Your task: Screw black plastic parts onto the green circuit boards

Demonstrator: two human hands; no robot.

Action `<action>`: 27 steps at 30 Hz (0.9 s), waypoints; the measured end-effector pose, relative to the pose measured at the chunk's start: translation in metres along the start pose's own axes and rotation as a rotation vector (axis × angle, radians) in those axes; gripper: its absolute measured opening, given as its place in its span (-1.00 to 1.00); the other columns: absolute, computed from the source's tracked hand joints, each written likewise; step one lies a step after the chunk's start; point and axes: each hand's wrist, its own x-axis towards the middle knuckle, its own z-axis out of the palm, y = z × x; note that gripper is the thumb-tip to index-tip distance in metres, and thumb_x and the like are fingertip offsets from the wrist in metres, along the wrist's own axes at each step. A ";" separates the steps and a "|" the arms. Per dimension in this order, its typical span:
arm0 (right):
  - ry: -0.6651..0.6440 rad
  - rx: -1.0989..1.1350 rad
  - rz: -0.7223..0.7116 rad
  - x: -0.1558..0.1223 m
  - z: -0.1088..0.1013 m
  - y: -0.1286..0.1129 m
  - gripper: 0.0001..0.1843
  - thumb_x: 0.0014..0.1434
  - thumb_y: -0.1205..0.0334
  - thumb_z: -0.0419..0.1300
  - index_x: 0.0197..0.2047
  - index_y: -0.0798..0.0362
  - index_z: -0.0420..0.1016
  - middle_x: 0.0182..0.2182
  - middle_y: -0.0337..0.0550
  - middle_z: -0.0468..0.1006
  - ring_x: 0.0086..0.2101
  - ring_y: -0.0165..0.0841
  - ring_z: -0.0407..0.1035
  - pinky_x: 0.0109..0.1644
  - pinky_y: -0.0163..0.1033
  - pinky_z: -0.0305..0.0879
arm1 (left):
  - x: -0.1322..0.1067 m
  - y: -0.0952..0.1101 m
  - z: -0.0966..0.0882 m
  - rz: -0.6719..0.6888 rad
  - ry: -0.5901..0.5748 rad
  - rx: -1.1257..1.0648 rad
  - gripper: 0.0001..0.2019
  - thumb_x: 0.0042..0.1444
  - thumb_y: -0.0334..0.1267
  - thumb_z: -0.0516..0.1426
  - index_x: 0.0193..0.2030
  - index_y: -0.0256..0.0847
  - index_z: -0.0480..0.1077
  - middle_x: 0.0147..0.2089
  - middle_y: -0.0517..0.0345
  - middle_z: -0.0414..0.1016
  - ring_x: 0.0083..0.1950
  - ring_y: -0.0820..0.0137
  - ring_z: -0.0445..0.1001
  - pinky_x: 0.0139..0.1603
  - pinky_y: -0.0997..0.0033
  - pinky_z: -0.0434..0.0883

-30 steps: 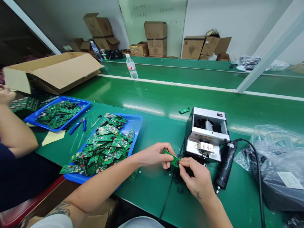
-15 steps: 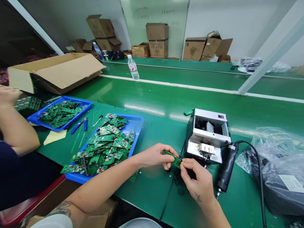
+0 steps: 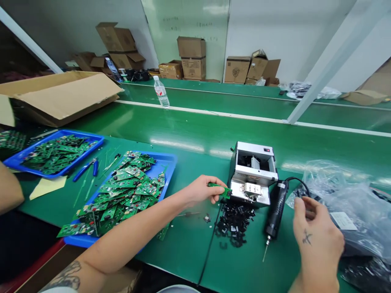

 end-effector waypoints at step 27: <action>-0.335 1.362 -0.275 0.010 -0.056 -0.122 -0.39 0.20 -0.41 -0.20 -0.12 -0.11 0.35 -0.61 -0.31 0.12 -0.67 -0.46 0.01 -0.56 -0.21 -0.01 | 0.012 -0.004 0.011 0.004 0.043 0.123 -0.79 0.05 -0.15 0.21 -0.31 -0.21 0.30 -0.56 0.28 0.43 -0.65 0.62 0.02 -0.58 0.54 -0.01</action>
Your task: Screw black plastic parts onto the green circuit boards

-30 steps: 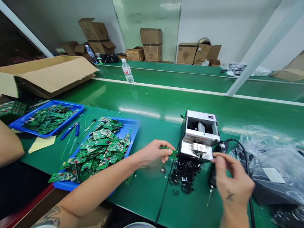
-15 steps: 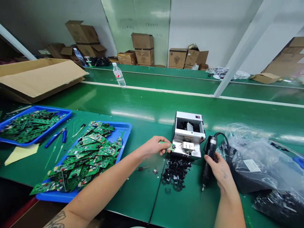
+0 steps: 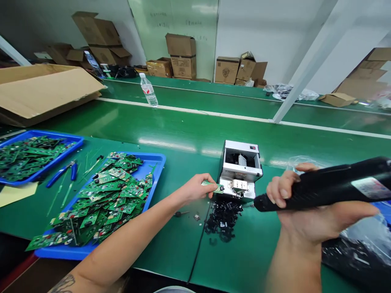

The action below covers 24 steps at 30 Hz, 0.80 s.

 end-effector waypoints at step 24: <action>-0.143 -0.015 -0.002 0.019 0.038 0.031 -0.09 -0.14 -0.66 -0.06 -0.23 -0.01 0.60 -0.73 -0.24 0.38 -0.74 -0.38 0.20 -0.64 -0.23 0.15 | 0.011 -0.020 0.003 0.105 -0.009 0.077 -0.70 0.03 -0.01 0.19 -0.27 -0.22 0.38 -0.51 0.21 0.49 -0.57 0.54 0.15 -0.50 0.51 0.12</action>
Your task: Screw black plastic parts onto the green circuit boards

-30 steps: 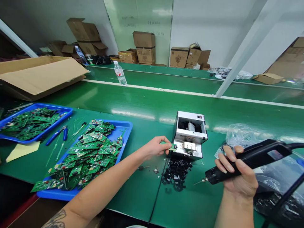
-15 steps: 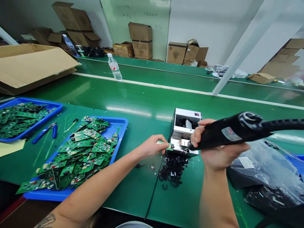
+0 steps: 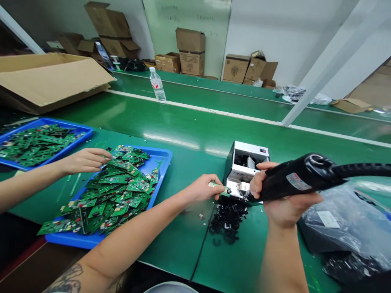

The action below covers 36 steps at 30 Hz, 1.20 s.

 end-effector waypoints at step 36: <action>-0.074 0.075 0.002 0.026 0.044 0.006 -0.15 -0.13 -0.66 -0.06 -0.36 -0.01 0.51 -0.75 -0.30 0.35 -0.77 -0.41 0.19 -0.73 -0.32 0.07 | 0.000 0.000 0.006 -0.004 0.019 0.012 -0.68 0.01 0.01 0.19 -0.28 -0.22 0.39 -0.51 0.23 0.49 -0.55 0.54 0.21 -0.50 0.51 0.13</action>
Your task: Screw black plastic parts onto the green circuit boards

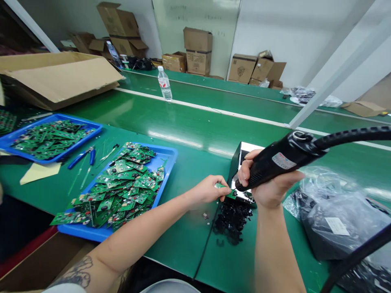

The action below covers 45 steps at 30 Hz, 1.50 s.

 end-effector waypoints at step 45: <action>-0.029 0.059 -0.039 -0.019 -0.011 -0.010 -0.08 -0.17 -0.67 -0.06 -0.25 -0.04 0.60 -0.73 -0.24 0.39 -0.79 -0.37 0.19 -0.74 -0.25 0.11 | -0.007 0.010 0.001 -0.019 -0.011 0.032 -0.69 0.00 -0.04 0.18 -0.25 -0.26 0.41 -0.47 0.18 0.52 -0.50 0.50 0.31 -0.45 0.50 0.20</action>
